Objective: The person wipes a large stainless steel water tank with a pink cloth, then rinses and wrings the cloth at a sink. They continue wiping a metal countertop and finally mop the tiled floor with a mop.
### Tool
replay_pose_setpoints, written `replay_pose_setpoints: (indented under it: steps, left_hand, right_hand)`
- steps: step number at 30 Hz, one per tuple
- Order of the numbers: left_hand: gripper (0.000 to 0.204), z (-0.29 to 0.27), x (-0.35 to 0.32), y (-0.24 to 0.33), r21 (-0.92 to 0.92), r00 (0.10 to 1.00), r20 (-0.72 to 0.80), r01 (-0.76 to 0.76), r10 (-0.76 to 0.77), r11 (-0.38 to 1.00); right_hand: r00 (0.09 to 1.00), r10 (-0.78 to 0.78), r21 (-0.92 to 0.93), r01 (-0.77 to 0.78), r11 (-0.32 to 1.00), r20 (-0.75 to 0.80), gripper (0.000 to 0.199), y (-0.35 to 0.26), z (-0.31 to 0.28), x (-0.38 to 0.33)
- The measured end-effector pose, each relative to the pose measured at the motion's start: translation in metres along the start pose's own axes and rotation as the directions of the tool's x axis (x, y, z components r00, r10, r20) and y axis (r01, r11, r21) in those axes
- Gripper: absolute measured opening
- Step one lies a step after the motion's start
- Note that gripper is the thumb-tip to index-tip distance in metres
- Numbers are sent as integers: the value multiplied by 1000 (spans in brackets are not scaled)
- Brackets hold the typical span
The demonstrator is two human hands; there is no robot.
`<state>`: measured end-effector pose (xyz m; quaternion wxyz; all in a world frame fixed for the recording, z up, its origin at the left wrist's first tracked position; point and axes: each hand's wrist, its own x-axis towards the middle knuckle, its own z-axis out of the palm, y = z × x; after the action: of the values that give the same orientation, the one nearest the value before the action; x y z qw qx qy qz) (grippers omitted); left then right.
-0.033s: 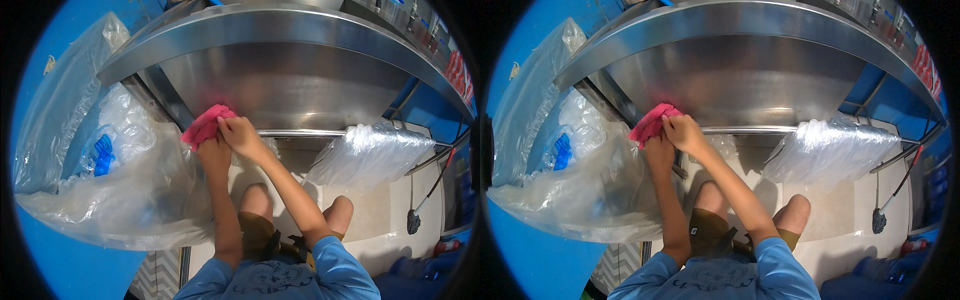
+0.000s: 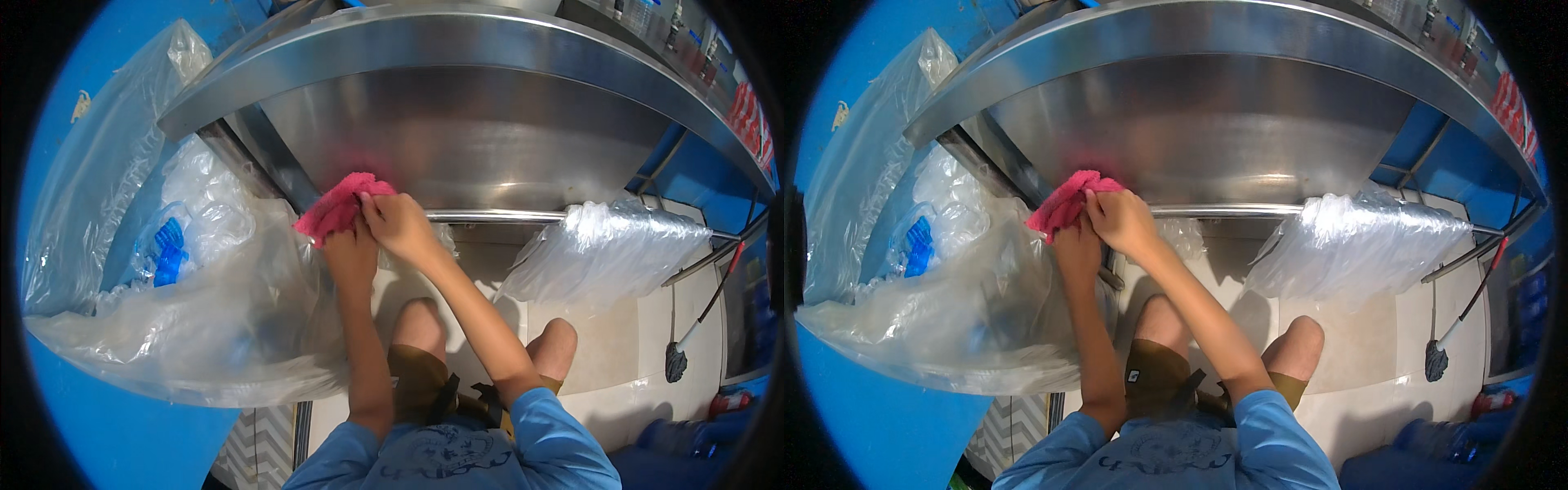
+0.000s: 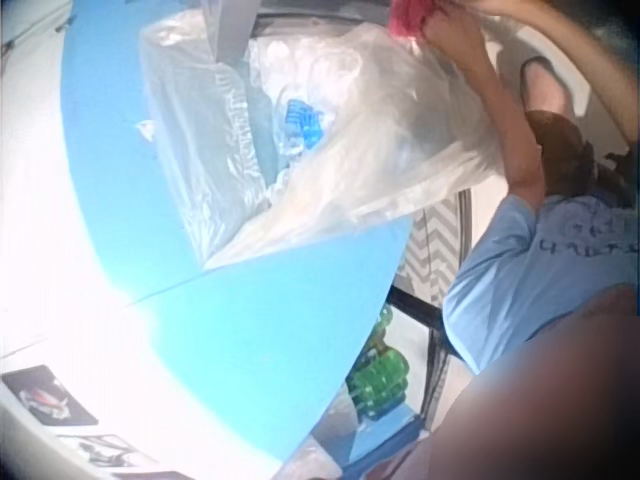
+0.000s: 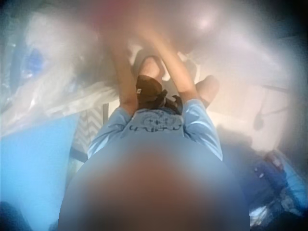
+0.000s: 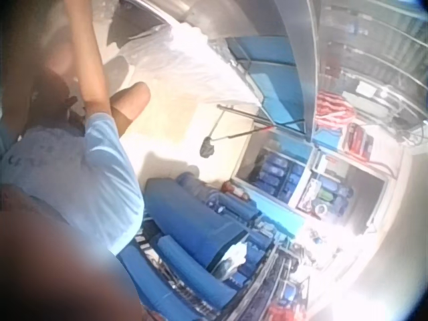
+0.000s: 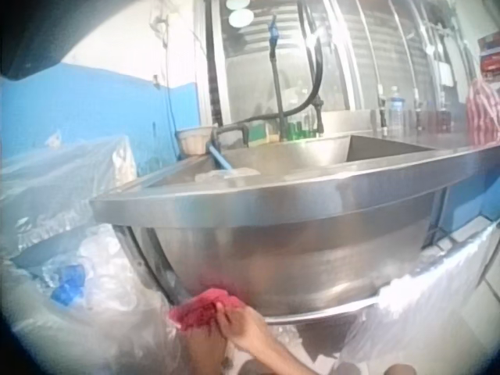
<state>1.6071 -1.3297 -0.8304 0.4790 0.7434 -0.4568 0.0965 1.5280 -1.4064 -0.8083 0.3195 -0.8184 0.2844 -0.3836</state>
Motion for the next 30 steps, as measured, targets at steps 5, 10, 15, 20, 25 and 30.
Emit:
replay_pose_setpoints:
  steps: [5, 10, 15, 20, 25, 30]
  left_hand:
    - [22, 10, -47, 19, 419, 878, 479, -209, -19, 884]
    - [17, 47, -85, 65, -143, 881, 203, -405, 427, 903]
    - [20, 60, -100, 102, -407, 799, 391, -296, 457, 864]
    - [21, 40, -78, 124, -610, 901, 54, -311, 430, 729]
    - [24, 35, -27, 143, -482, 895, -72, -418, 441, 770]
    - [26, 42, 1, 211, -322, 833, 90, -495, 546, 807]
  right_hand:
    - [950, 20, -180, -80, 980, -313, 21, 21, -53, -72]
    - [868, -65, -119, 7, 993, -492, 31, 49, -97, -138]
    - [856, 36, -38, -65, 997, -516, 19, 65, -137, -176]
    - [861, -31, 243, 178, 954, -507, 26, 72, -200, -160]
    - [740, -310, -116, 302, 946, -597, 25, 58, -233, -153]
    - [722, -637, -542, 433, 720, -270, 22, 4, -277, -118]
